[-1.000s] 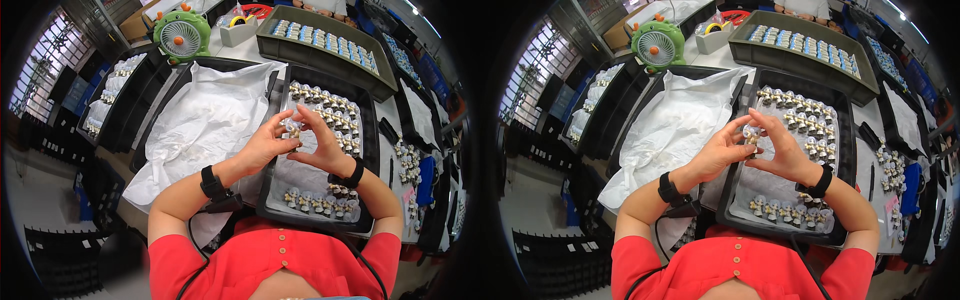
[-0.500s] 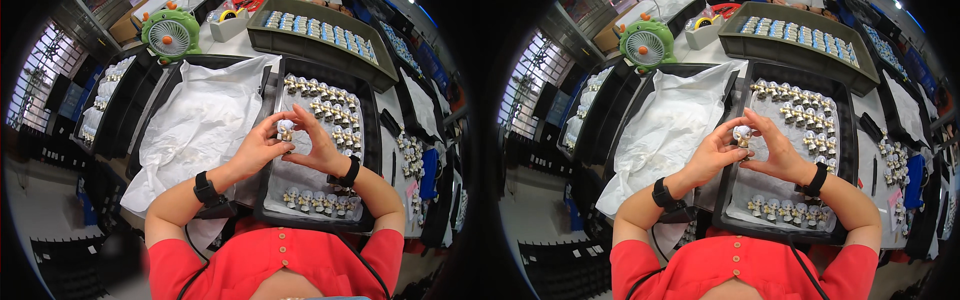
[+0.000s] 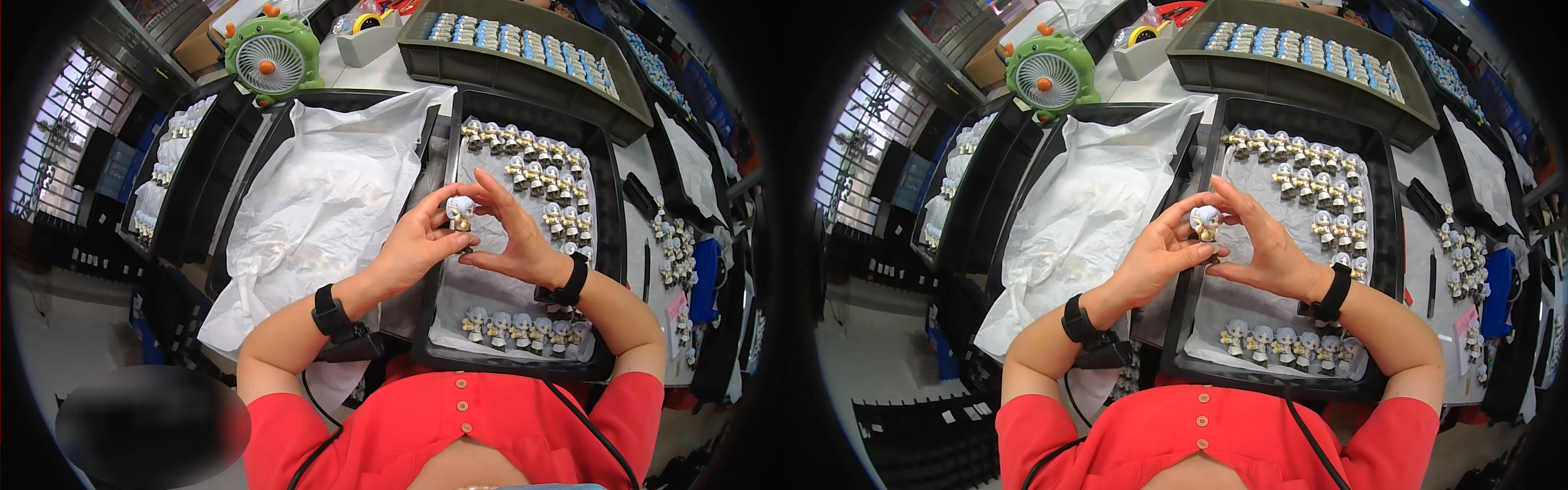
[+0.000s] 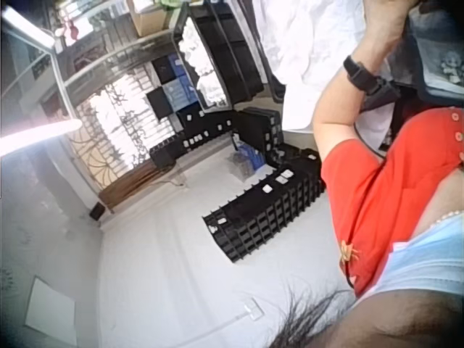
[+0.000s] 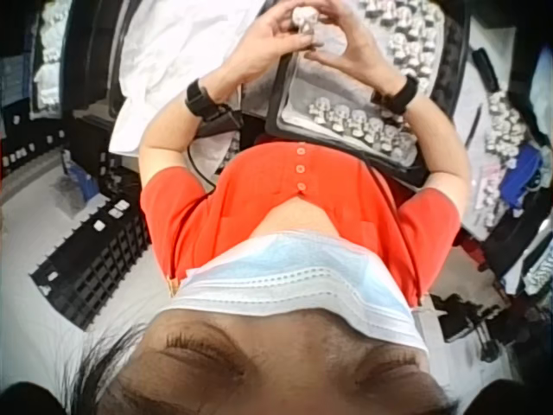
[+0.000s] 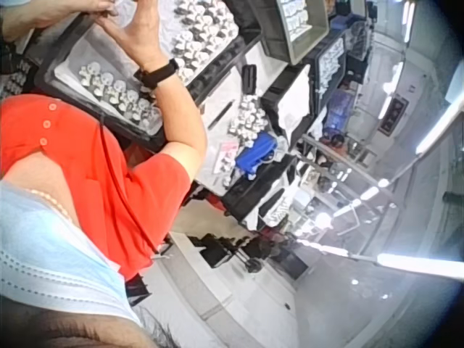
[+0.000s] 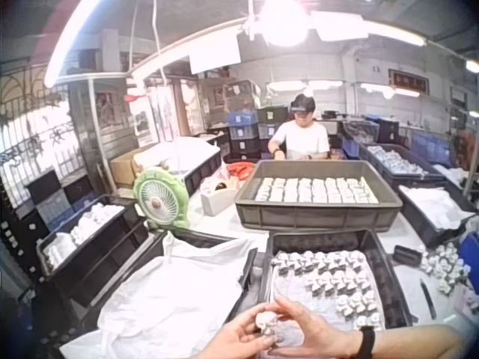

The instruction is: The person assembles small, white, bell-shaped miniature figures at a workstation. They pick up the figures from a tray, inspect them, and use a red-handled tool to adjust or attach small gold-colored components. The person handles the figures one at a time, placing them back into the tray after adjustment.

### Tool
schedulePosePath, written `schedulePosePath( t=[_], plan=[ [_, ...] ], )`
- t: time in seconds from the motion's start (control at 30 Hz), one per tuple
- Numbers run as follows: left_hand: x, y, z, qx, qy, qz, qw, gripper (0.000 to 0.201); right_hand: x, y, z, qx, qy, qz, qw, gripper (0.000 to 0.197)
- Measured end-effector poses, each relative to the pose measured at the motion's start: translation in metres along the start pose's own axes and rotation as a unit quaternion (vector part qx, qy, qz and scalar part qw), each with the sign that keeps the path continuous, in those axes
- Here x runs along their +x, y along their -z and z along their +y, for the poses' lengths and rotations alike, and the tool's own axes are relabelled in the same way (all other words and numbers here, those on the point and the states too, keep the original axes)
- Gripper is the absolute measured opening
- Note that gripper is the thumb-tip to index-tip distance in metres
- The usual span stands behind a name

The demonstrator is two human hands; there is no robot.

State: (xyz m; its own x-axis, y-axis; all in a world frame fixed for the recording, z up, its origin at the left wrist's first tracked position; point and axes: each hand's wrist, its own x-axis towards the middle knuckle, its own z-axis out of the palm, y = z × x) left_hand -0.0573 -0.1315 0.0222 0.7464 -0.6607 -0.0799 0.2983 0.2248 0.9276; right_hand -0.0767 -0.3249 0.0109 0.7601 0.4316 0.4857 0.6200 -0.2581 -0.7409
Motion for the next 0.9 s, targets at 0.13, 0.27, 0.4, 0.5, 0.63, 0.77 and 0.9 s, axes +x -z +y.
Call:
schedulePosePath(
  t=[0.13,0.27,0.4,0.5,0.63,0.77,0.9],
  plan=[
    [-0.0008,0.0002,0.0007,-0.005,0.003,0.0,1.0,0.057,0.0011,-0.0001,-0.0001,0.0,0.004,0.002,1.0,0.1],
    [-0.0003,-0.0007,0.0039,-0.023,0.029,0.003,0.999,0.056,0.0002,-0.0004,-0.0012,0.01,-0.009,0.014,1.0,0.1],
    [-0.0001,0.001,0.0034,-0.037,0.038,-0.001,0.999,0.056,0.0008,-0.001,-0.0019,0.019,-0.022,0.024,0.999,0.101],
    [-0.0009,-0.001,0.0057,-0.036,0.036,0.0,0.999,0.054,0.001,-0.0008,-0.0019,0.002,-0.017,0.031,0.999,0.1],
    [-0.0012,0.0002,0.0054,-0.063,0.035,0.01,0.997,0.053,0.0013,0.0016,-0.0054,-0.011,-0.013,0.036,0.999,0.099],
    [-0.0008,0.003,0.0018,-0.083,0.036,0.011,0.996,0.048,0.0015,0.0035,-0.008,-0.017,-0.002,0.046,0.999,0.098],
    [-0.0011,0.0025,0.0008,-0.05,0.031,0.042,0.997,0.041,0.0017,0.0048,-0.0069,-0.019,0.029,0.062,0.998,0.1]
  ],
)
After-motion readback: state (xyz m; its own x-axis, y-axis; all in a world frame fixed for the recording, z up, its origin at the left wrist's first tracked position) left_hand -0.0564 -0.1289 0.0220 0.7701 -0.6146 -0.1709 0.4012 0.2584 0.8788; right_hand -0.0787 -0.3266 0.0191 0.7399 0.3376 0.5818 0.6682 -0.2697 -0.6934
